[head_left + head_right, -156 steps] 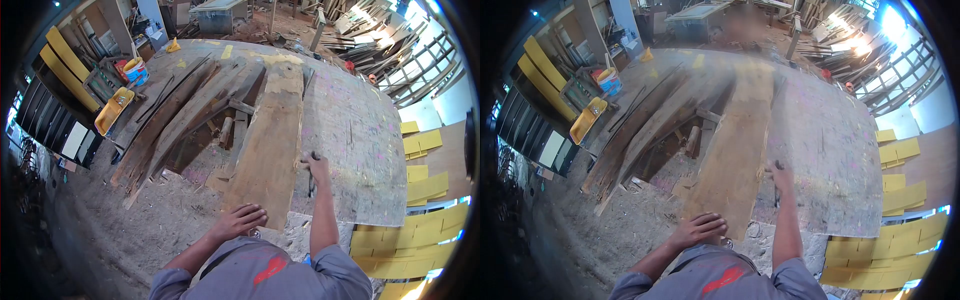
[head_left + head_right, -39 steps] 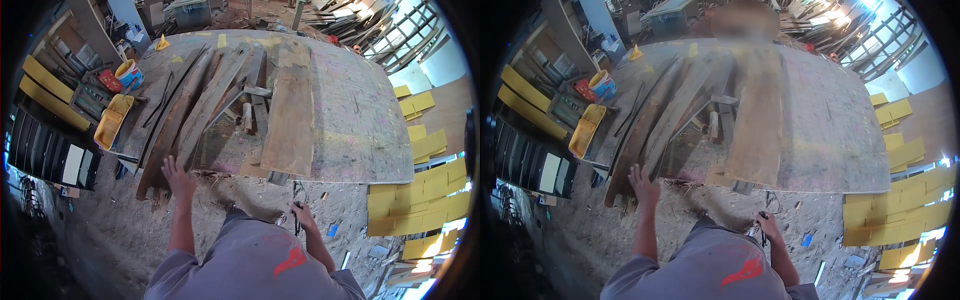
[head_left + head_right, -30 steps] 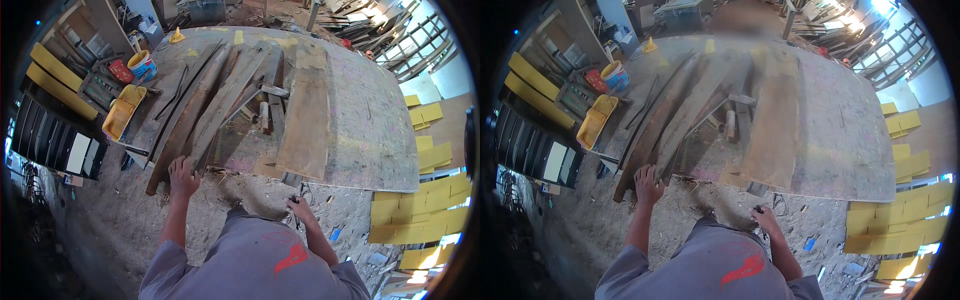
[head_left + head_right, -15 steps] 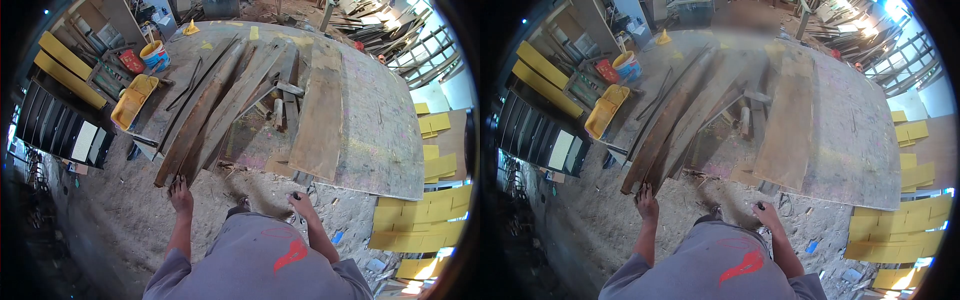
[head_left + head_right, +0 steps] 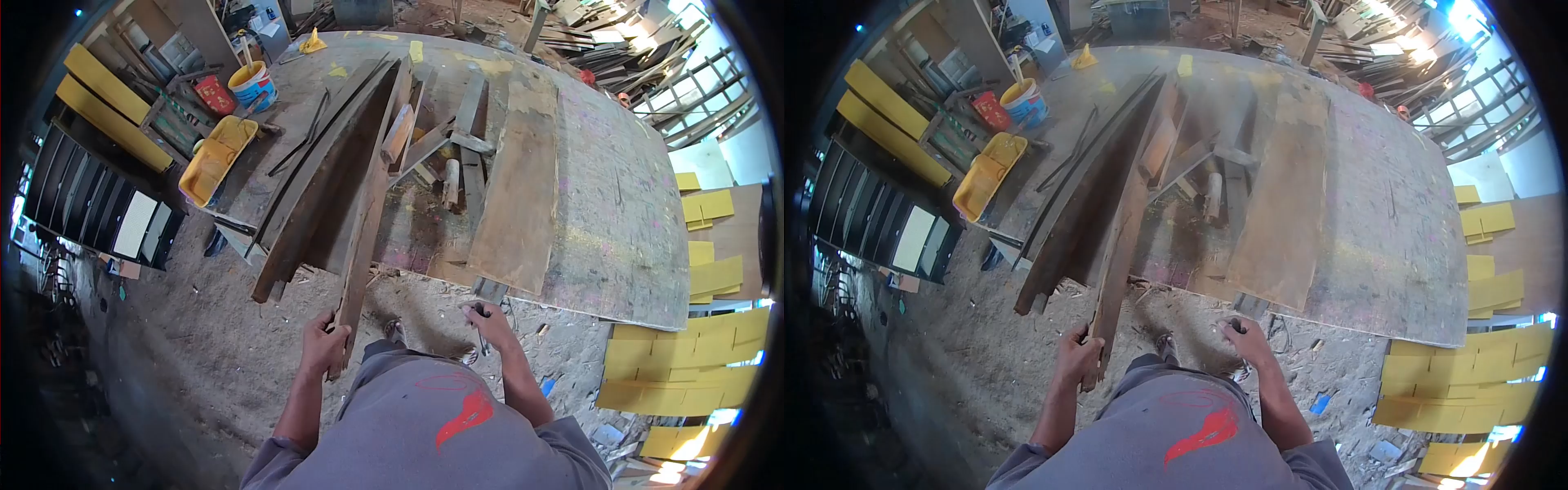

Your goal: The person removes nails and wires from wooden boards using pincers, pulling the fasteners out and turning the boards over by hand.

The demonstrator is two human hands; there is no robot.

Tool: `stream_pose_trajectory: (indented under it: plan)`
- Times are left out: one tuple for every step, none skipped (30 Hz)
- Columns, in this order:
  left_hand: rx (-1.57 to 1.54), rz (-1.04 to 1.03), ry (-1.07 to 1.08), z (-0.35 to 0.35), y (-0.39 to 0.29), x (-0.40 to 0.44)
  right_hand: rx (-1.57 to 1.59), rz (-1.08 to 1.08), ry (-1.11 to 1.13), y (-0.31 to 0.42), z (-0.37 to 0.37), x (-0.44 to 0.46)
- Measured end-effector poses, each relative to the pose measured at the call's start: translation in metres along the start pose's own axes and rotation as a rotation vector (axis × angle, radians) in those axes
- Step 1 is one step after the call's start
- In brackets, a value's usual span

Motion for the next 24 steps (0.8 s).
stream_pose_trajectory:
  plan:
    - [-0.081, 0.065, 0.015, -0.003, 0.007, 0.001, 0.037, 0.012, -0.009, 0.003, 0.002, -0.002]
    - [-0.117, 0.042, -0.002, -0.007, 0.019, 0.006, 0.071, 0.024, -0.018, 0.005, 0.005, -0.004]
    - [-0.153, 0.019, -0.02, -0.01, 0.035, 0.013, 0.104, 0.036, -0.026, 0.007, 0.008, -0.006]
    - [-0.189, -0.005, -0.04, -0.013, 0.043, 0.018, 0.104, 0.038, -0.035, 0.007, 0.011, -0.008]
    - [-0.185, 0.024, -0.009, -0.012, 0.051, 0.024, 0.105, 0.043, -0.045, 0.009, 0.014, -0.009]
    - [-0.182, 0.052, 0.022, -0.012, 0.051, 0.029, 0.106, 0.049, -0.056, 0.011, 0.017, -0.009]
    - [-0.178, 0.081, 0.054, -0.013, 0.052, 0.032, 0.108, 0.075, -0.059, 0.013, 0.022, -0.01]
    - [-0.145, 0.086, 0.034, -0.014, 0.053, 0.034, 0.109, 0.099, -0.059, 0.016, 0.026, -0.012]
    - [-0.112, 0.091, 0.012, -0.016, 0.048, 0.034, 0.11, 0.123, -0.056, 0.022, 0.029, -0.015]
    - [-0.078, 0.096, -0.013, -0.016, 0.043, 0.033, 0.187, 0.137, -0.118, 0.028, 0.031, -0.017]
    - [0.072, 0.068, -0.03, -0.018, 0.036, 0.033, 0.265, 0.155, -0.183, 0.036, 0.032, -0.019]
    - [0.222, 0.039, -0.046, -0.02, 0.027, 0.032, 0.342, 0.171, -0.249, 0.045, 0.034, -0.021]
    - [0.372, 0.011, -0.061, -0.021, 0.023, 0.03, 0.412, 0.171, -0.318, 0.048, 0.04, -0.021]
    - [0.37, 0.006, -0.079, -0.021, 0.023, 0.031, 0.48, 0.173, -0.386, 0.052, 0.048, -0.019]
    - [0.369, 0.0, -0.099, -0.021, 0.023, 0.031, 0.549, 0.177, -0.454, 0.058, 0.055, -0.017]
    - [0.366, -0.008, -0.12, -0.02, 0.024, 0.032, 0.677, 0.225, -0.509, 0.073, 0.061, -0.016]
    - [0.341, -0.04, -0.128, -0.016, 0.028, 0.036, 0.78, 0.205, -0.585, 0.079, 0.069, -0.009]
    - [0.315, -0.069, -0.135, -0.01, 0.038, 0.039, 0.883, 0.182, -0.662, 0.081, 0.081, -0.002]
    - [0.288, -0.096, -0.142, -0.005, 0.041, 0.042, 0.983, 0.157, -0.738, 0.083, 0.092, 0.005]
    - [0.293, -0.083, -0.131, 0.0, 0.043, 0.045, 1.054, 0.157, -0.767, 0.087, 0.1, 0.014]
    - [0.299, -0.072, -0.12, 0.004, 0.042, 0.047, 1.127, 0.158, -0.798, 0.091, 0.108, 0.025]
    - [0.304, -0.062, -0.107, 0.007, 0.041, 0.05, 1.2, 0.161, -0.828, 0.093, 0.116, 0.035]
    - [0.262, -0.051, -0.093, 0.01, 0.044, 0.054, 1.235, 0.171, -0.829, 0.091, 0.123, 0.046]
    - [0.221, -0.039, -0.08, 0.013, 0.049, 0.057, 1.272, 0.181, -0.828, 0.085, 0.128, 0.058]
Point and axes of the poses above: each hand's wrist, its own x-axis towards the middle knuckle, its own z-axis out of the back of the hand, y = z × x, the point moved 1 cm from there along x, towards the middle knuckle, and after that the axes turned 3 degrees about -x, right-handed, at the moved point
